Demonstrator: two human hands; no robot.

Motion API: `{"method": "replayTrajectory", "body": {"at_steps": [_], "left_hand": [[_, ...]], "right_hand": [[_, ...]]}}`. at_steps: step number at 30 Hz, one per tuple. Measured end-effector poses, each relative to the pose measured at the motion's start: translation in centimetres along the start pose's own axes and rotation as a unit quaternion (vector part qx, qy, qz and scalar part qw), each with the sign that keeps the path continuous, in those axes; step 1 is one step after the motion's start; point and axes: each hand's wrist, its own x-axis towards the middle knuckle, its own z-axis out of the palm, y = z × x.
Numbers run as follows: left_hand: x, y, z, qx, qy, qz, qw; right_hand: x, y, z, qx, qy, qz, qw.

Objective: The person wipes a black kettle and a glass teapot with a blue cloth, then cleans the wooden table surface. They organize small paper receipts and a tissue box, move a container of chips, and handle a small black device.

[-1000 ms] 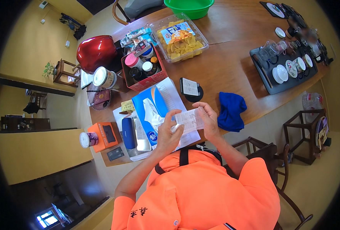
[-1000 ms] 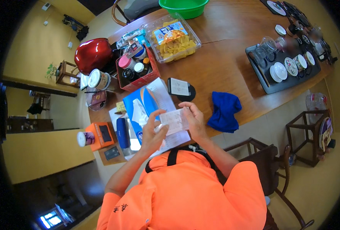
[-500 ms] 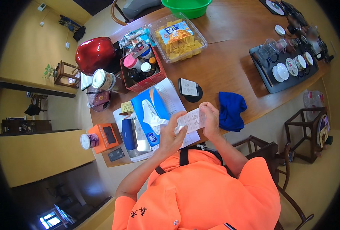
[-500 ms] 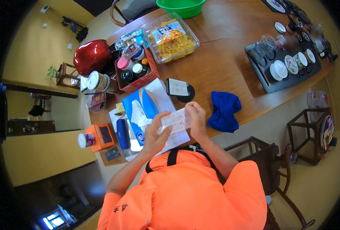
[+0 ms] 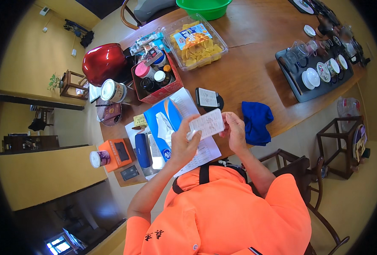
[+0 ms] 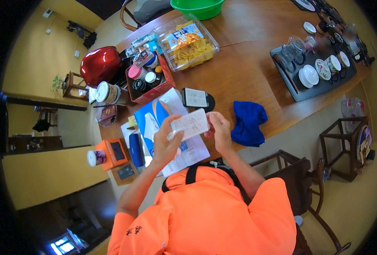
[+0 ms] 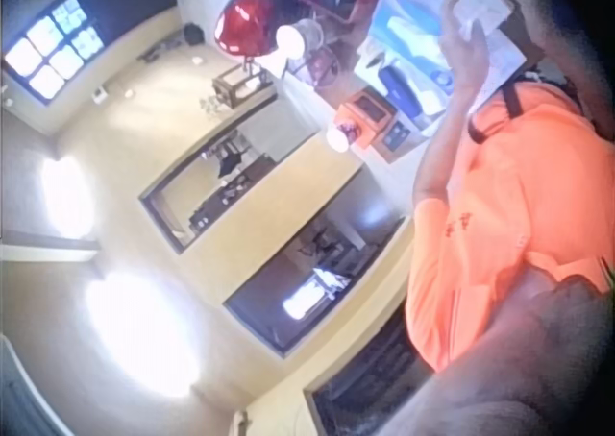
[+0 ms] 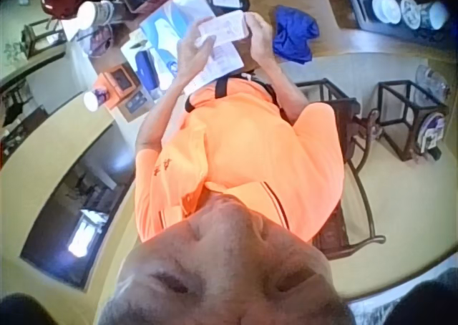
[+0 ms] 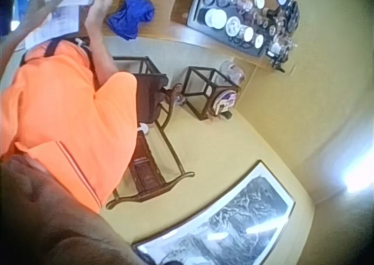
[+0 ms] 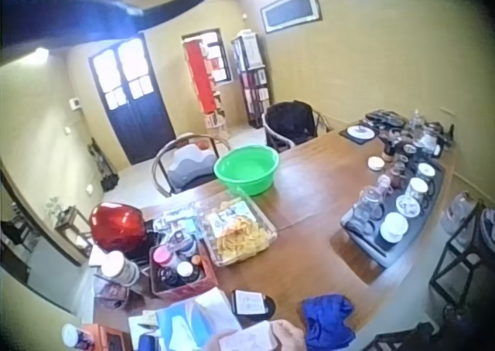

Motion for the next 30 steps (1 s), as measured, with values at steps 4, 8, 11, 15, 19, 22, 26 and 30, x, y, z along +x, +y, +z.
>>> {"method": "replayTrajectory", "body": {"at_steps": [4, 8, 11, 15, 19, 22, 26, 30], "left_hand": [[1.1, 0.7, -0.8, 0.016, 0.024, -0.018, 0.999], [2.5, 1.4, -1.7, 0.077, 0.031, 0.058, 0.995], [3.4, 2.0, -2.2, 0.105, 0.027, 0.069, 0.992], [6.0, 1.8, -3.1, 0.175, 0.032, 0.105, 0.978], [7.2, 3.6, -3.2, 0.11, -0.026, 0.066, 0.991], [7.0, 3.1, -2.3, -0.038, -0.088, 0.043, 0.994], [6.6, 3.1, -1.5, 0.023, -0.142, 0.04, 0.989], [6.5, 3.1, -1.0, 0.011, -0.203, 0.019, 0.979]], "right_hand": [[0.0, -0.2, -0.8, -0.022, -0.01, 0.025, 0.999], [0.0, 0.3, -1.7, -0.033, 0.008, 0.048, 0.998], [-0.2, 0.6, -2.5, -0.031, 0.032, 0.045, 0.998], [-0.4, 0.4, -3.5, -0.039, 0.068, 0.049, 0.996], [0.0, -0.4, -4.5, -0.033, 0.055, 0.031, 0.997], [0.7, -2.4, -4.4, -0.034, -0.005, -0.002, 0.999], [1.8, -4.3, -4.0, 0.005, -0.104, -0.025, 0.994], [2.1, -4.8, -4.0, -0.065, -0.152, -0.023, 0.986]]}}
